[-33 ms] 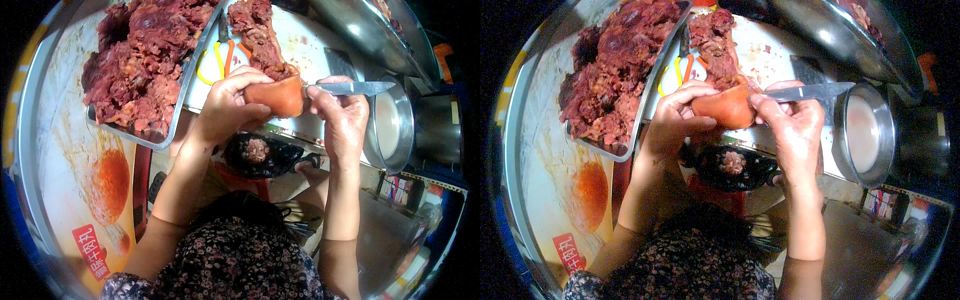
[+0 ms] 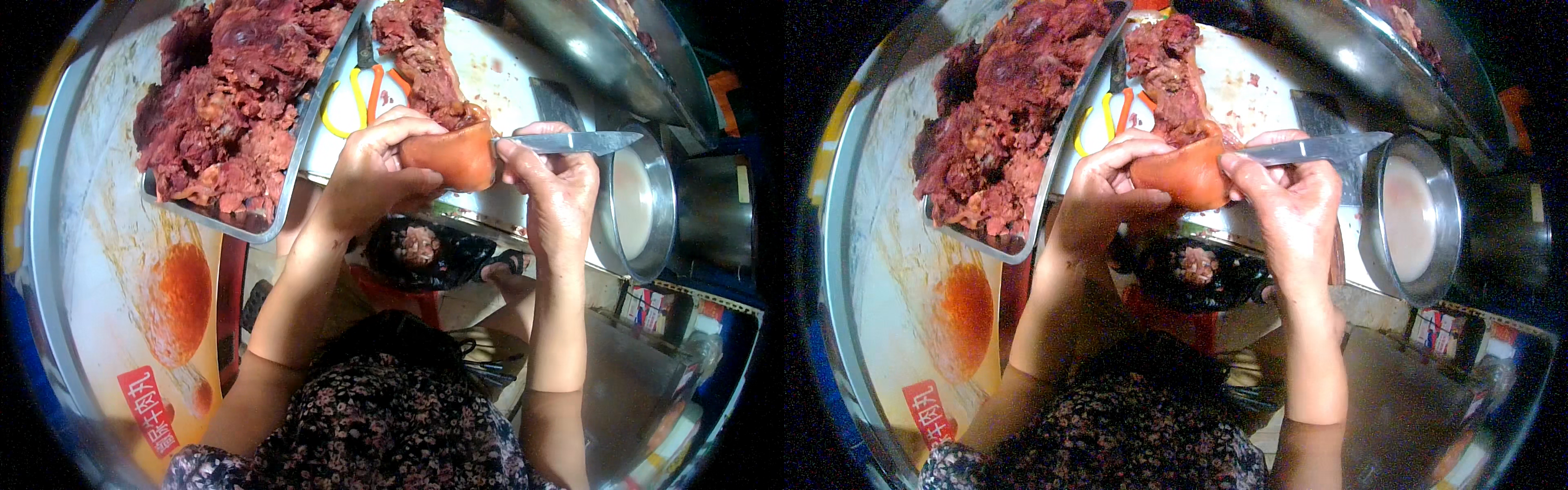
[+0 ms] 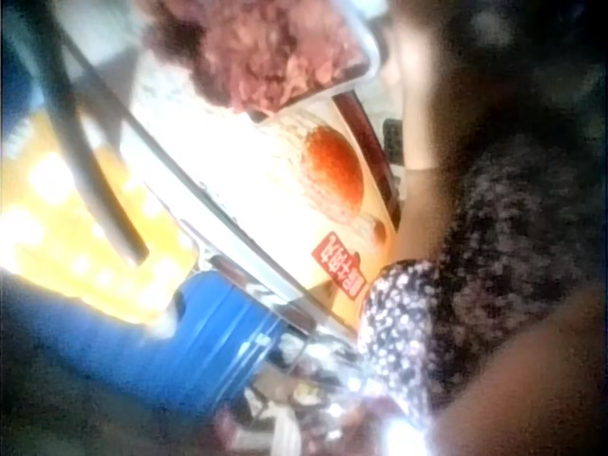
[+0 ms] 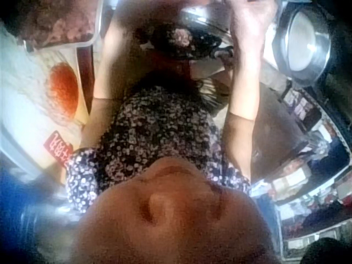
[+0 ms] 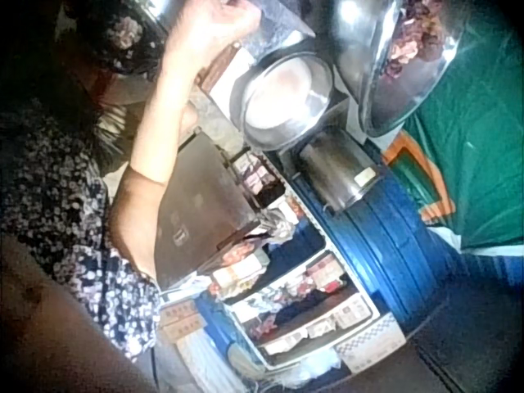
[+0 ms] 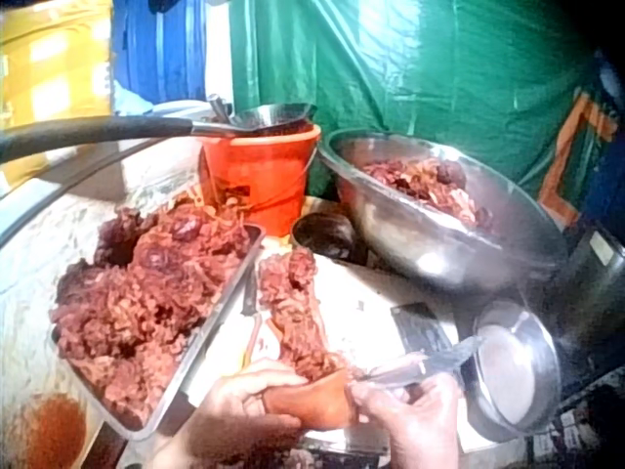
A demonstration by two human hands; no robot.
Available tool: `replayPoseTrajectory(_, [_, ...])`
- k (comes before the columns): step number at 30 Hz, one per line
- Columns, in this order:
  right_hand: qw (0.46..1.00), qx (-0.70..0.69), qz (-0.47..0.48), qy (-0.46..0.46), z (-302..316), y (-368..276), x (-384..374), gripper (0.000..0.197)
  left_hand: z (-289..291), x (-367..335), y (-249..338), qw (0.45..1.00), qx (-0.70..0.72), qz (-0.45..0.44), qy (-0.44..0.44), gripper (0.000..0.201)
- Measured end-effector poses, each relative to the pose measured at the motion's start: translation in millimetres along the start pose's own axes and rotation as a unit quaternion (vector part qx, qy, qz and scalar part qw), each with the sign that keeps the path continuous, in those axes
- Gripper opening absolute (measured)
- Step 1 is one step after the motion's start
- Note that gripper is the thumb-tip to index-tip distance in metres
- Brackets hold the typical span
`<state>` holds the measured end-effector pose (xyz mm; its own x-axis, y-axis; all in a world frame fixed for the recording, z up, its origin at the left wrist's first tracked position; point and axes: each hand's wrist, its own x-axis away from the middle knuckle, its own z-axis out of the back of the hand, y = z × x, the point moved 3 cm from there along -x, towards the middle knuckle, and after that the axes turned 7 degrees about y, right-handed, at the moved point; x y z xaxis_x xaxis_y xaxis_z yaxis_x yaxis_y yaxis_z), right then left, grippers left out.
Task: The person trims and cuts pieces of meat using a knife, places the trimmed pieces into a tray, and puts scraps into a black bag.
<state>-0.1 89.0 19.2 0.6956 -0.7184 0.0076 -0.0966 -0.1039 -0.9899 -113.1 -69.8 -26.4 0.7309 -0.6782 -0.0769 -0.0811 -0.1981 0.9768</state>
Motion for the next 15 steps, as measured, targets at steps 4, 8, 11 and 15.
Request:
replayPoseTrajectory(4, [0.999, 0.044, 0.017, -0.011, -4, 6, -2, 0.012, -1, 1, -1, 1.0, 0.025, 0.004, 0.007, 0.04])
replayPoseTrajectory(8, [0.992, 0.119, 0.05, 0.014, -4, 5, -1, 0.01, 0, 1, 0, 0.999, -0.012, -0.03, 0.003, 0.039])
replayPoseTrajectory(11, [0.989, 0.13, 0.059, 0.041, 0, 4, -2, 0.011, 1, 1, -1, 0.998, -0.033, -0.053, 0.004, 0.04])
replayPoseTrajectory(15, [0.994, 0.089, 0.044, 0.039, 6, 2, 1, 0.014, 0, 1, -3, 0.999, -0.018, -0.04, 0.016, 0.043])
